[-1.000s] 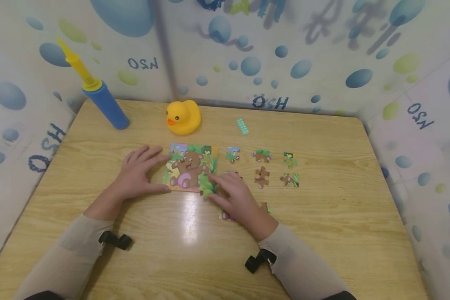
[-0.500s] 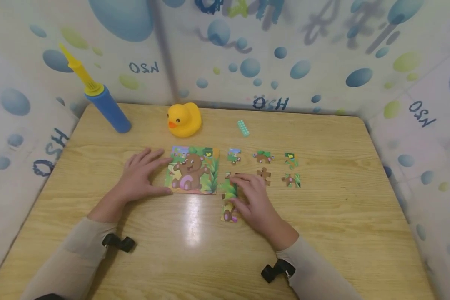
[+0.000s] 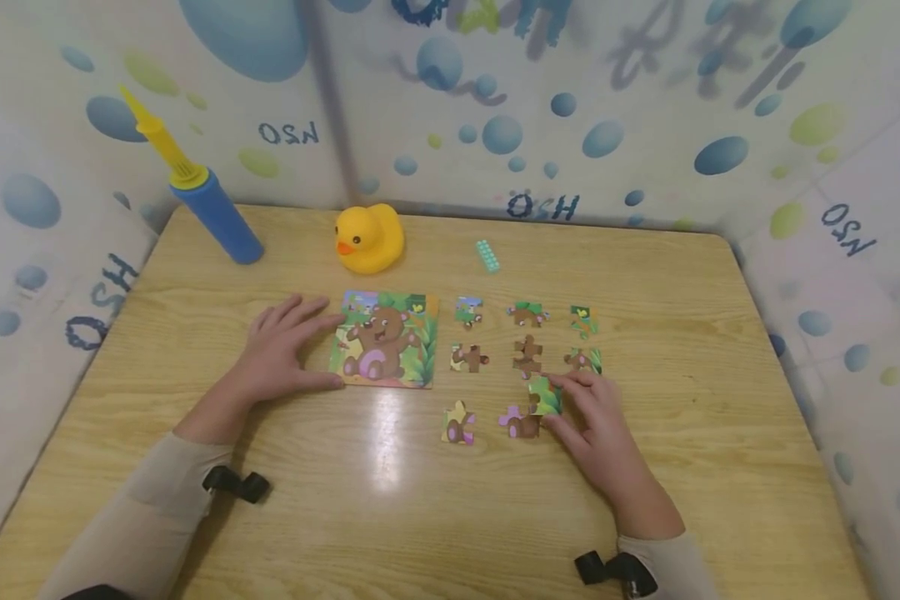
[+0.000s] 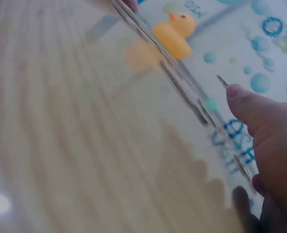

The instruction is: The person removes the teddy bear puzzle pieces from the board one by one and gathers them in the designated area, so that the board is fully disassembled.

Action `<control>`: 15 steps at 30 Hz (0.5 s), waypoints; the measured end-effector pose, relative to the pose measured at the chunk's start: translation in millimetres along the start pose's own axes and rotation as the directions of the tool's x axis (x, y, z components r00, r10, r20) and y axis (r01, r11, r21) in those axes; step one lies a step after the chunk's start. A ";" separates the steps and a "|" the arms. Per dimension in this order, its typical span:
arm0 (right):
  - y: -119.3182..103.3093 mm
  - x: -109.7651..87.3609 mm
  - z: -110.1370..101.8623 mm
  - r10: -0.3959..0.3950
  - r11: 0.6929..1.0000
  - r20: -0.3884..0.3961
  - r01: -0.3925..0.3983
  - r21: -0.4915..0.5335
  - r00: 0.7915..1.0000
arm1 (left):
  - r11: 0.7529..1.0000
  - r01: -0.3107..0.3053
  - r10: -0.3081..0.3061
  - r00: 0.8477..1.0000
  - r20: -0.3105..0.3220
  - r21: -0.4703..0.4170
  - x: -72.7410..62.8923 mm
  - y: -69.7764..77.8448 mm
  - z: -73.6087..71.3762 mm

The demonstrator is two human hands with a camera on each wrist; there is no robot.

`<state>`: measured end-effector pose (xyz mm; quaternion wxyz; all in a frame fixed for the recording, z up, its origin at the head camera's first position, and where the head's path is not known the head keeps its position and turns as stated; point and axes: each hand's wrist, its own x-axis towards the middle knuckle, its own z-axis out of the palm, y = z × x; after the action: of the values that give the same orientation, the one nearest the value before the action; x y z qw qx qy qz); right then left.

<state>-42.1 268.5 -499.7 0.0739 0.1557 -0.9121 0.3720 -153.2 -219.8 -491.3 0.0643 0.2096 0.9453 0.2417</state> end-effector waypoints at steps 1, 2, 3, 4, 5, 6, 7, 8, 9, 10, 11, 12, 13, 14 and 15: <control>2.2 -3.0 -3.4 0.019 1.000 0.002 -0.019 -0.007 1.000 | 1.000 0.000 0.000 1.000 0.000 0.001 0.0 0.0 -0.1; 4.2 -5.4 -6.4 0.031 0.999 0.003 -0.031 -0.015 1.000 | 1.000 0.000 0.000 1.000 0.000 0.002 0.1 0.1 -0.2; 6.0 -6.9 -9.1 0.035 0.999 0.004 -0.035 -0.019 0.999 | 1.000 0.001 -0.001 1.000 0.002 0.003 0.0 0.2 -0.2; 7.5 -8.2 -11.7 0.033 0.999 0.004 -0.033 -0.025 0.999 | 1.000 0.002 -0.002 1.000 0.002 0.003 -0.2 0.2 -0.4; 8.9 -9.3 -14.1 0.026 0.999 0.006 -0.026 -0.026 1.000 | 1.000 0.003 -0.003 1.000 0.002 0.003 -0.4 0.1 -0.5; 10.4 -10.4 -16.4 0.016 0.999 0.006 -0.015 -0.033 1.000 | 1.000 0.004 -0.004 1.000 0.003 0.004 -0.6 -0.1 -0.3; 11.7 -11.5 -19.0 0.002 0.999 0.002 -0.002 -0.032 1.000 | 1.000 0.004 -0.004 1.000 0.003 0.005 -0.6 -0.3 -0.1; 12.9 -12.8 -22.0 -0.011 0.999 -0.002 0.011 -0.031 1.000 | 1.000 0.004 -0.004 1.000 0.004 0.005 -0.6 -0.5 0.0; 14.2 -14.1 -24.8 -0.019 0.999 -0.007 0.019 -0.027 1.000 | 1.000 0.004 -0.004 1.000 0.005 0.005 -0.5 -0.7 0.3; 15.3 -15.6 -27.5 -0.024 0.999 -0.011 0.024 -0.028 1.000 | 1.000 0.004 -0.004 1.000 0.005 0.005 -0.5 -1.0 0.6; 16.4 -17.2 -30.1 -0.029 0.999 -0.017 0.029 -0.029 0.999 | 1.000 0.003 -0.003 1.000 0.005 0.005 -0.5 -1.1 0.7; 18.3 -18.8 -32.5 -0.034 0.999 -0.023 0.033 -0.032 0.999 | 1.000 0.002 -0.002 1.000 0.005 0.005 -0.4 -1.1 0.8; 19.3 -20.5 -34.8 -0.034 0.999 -0.026 0.033 -0.030 0.999 | 1.000 0.001 -0.001 1.000 0.005 0.005 -0.2 -1.2 0.9; 20.4 -22.3 -36.5 -0.029 0.999 -0.025 0.028 -0.034 0.999 | 1.000 -0.001 0.001 1.000 0.003 0.004 -0.1 -1.2 0.8; 21.6 -24.3 -37.7 -0.021 0.999 -0.023 0.020 -0.039 1.000 | 1.000 -0.003 0.003 1.000 0.001 0.005 0.2 -1.1 0.8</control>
<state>-25.8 315.0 -493.1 0.0914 0.1594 -0.9166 0.3551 -153.6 -220.2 -492.6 0.0641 0.2111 0.9455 0.2393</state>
